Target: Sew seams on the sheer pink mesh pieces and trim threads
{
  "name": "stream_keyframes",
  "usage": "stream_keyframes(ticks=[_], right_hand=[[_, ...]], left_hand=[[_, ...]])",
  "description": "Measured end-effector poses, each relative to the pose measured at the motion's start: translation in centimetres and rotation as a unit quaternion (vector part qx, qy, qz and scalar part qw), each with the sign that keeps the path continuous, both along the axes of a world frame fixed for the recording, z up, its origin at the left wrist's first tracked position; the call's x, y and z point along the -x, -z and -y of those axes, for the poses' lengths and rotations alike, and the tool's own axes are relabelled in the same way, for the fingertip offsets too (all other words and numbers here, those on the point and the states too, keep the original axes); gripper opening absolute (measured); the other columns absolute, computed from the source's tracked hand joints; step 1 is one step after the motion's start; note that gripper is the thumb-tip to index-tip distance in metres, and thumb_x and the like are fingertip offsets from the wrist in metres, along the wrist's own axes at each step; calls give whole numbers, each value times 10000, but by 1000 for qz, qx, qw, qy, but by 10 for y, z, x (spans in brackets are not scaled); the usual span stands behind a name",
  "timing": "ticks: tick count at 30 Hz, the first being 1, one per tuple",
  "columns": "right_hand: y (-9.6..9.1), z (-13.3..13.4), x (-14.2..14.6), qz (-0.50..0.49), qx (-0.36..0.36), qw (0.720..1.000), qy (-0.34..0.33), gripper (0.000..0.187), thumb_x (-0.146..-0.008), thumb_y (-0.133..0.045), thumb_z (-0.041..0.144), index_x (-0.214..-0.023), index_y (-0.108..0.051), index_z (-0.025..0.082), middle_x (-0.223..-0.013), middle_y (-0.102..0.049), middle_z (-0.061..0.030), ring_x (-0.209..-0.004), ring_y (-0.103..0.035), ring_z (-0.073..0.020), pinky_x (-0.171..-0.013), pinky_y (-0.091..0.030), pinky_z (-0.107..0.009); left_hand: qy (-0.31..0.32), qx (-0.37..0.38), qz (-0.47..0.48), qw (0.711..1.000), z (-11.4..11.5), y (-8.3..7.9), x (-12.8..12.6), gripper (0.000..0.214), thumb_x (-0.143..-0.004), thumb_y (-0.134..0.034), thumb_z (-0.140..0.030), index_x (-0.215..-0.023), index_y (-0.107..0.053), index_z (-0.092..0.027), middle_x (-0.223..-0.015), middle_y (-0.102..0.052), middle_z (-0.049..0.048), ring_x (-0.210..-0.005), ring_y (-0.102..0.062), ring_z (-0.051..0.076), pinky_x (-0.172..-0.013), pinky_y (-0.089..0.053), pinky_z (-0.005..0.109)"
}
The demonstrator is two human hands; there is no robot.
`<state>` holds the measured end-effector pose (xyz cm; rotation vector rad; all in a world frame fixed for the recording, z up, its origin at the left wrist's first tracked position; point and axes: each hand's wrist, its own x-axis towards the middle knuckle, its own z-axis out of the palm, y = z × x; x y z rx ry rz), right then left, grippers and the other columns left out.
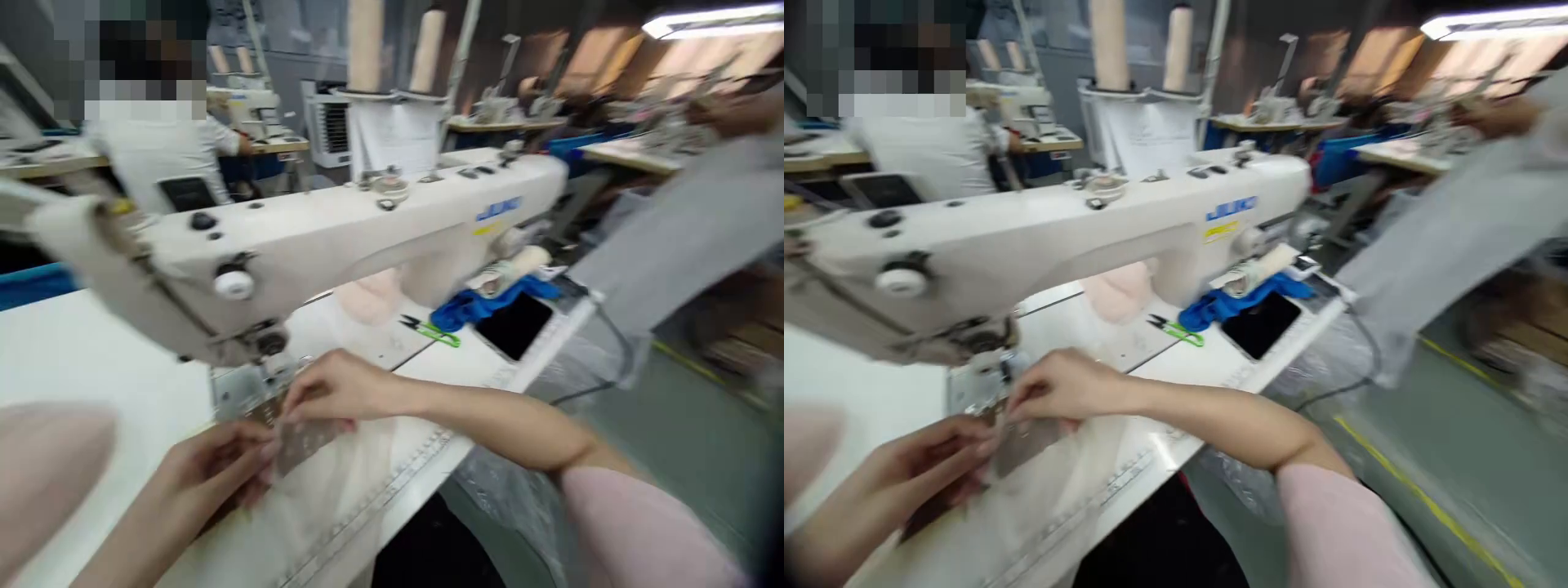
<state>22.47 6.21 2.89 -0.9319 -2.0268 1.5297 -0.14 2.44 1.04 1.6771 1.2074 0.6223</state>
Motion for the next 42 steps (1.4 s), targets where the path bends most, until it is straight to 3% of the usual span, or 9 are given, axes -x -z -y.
stream_keyframes(ticks=[1,3,7,12,16,20,30,39,42], right_hand=[[2,0,1,-15,28,1000,1,111,-839,-628,265,-869,-667,165,-704,-631,45,-399,-516,-45,-415,-414,-164],[7,0,5,-21,60,998,4,122,-856,-604,262,-891,-672,166,-610,-618,38,-439,-566,-82,-452,-462,-184],[9,5,13,3,-6,999,46,102,-831,-642,262,-798,-669,170,-606,-623,25,-498,-592,-92,-479,-454,-186],[12,12,19,25,-139,986,89,77,-855,-613,218,-819,-666,174,-557,-565,51,-495,-532,-78,-497,-415,-190],[19,15,18,6,-225,970,96,104,-869,-598,206,-939,-669,175,-539,-520,72,-483,-494,-70,-514,-402,-192],[19,17,17,15,-266,961,77,159,-897,-563,218,-1023,-654,189,-538,-516,75,-469,-462,-70,-502,-378,-190],[16,18,16,18,-283,958,36,133,-912,-508,201,-1004,-601,174,-526,-451,87,-439,-374,-64,-448,-316,-180],[18,14,15,-31,-331,942,46,161,-937,-493,145,-984,-641,185,-795,-700,11,-615,-605,-64,-554,-464,-168],[21,13,15,-31,-413,908,62,130,-949,-506,156,-964,-634,178,-754,-707,22,-586,-616,-57,-521,-463,-160]], left_hand=[[23,60,4,998,4,-4,-2,274,-814,-637,-474,-808,-687,-205,-578,-635,4,-480,-587,143,-455,-495,238],[-11,92,28,995,6,-11,-8,292,-799,-659,-478,-827,-701,-190,-592,-622,-3,-449,-550,115,-437,-469,221],[-20,82,28,996,6,-15,-11,267,-875,-593,-406,-825,-724,-180,-613,-614,-4,-477,-551,98,-455,-463,203],[-75,-119,-10,990,13,-7,-10,141,-894,-584,-219,-853,-718,-206,-600,-634,-35,-484,-575,78,-468,-461,166],[-71,-311,-67,945,14,-4,-9,99,-882,-603,-147,-882,-693,-188,-650,-680,-33,-515,-606,74,-511,-478,158],[-52,-394,-103,912,14,-4,-9,76,-906,-580,-151,-878,-649,-166,-696,-703,-22,-530,-618,69,-501,-459,146],[-44,-425,-131,895,17,-4,-9,79,-927,-556,-162,-860,-597,-168,-655,-649,-39,-522,-563,65,-492,-414,158],[-25,-411,-139,901,19,-5,-8,58,-932,-539,-151,-945,-585,-184,-726,-665,-24,-586,-582,81,-536,-440,180],[-43,-398,-144,905,20,-5,-9,22,-917,-566,-168,-927,-568,-187,-726,-668,-33,-543,-556,75,-496,-418,182]])
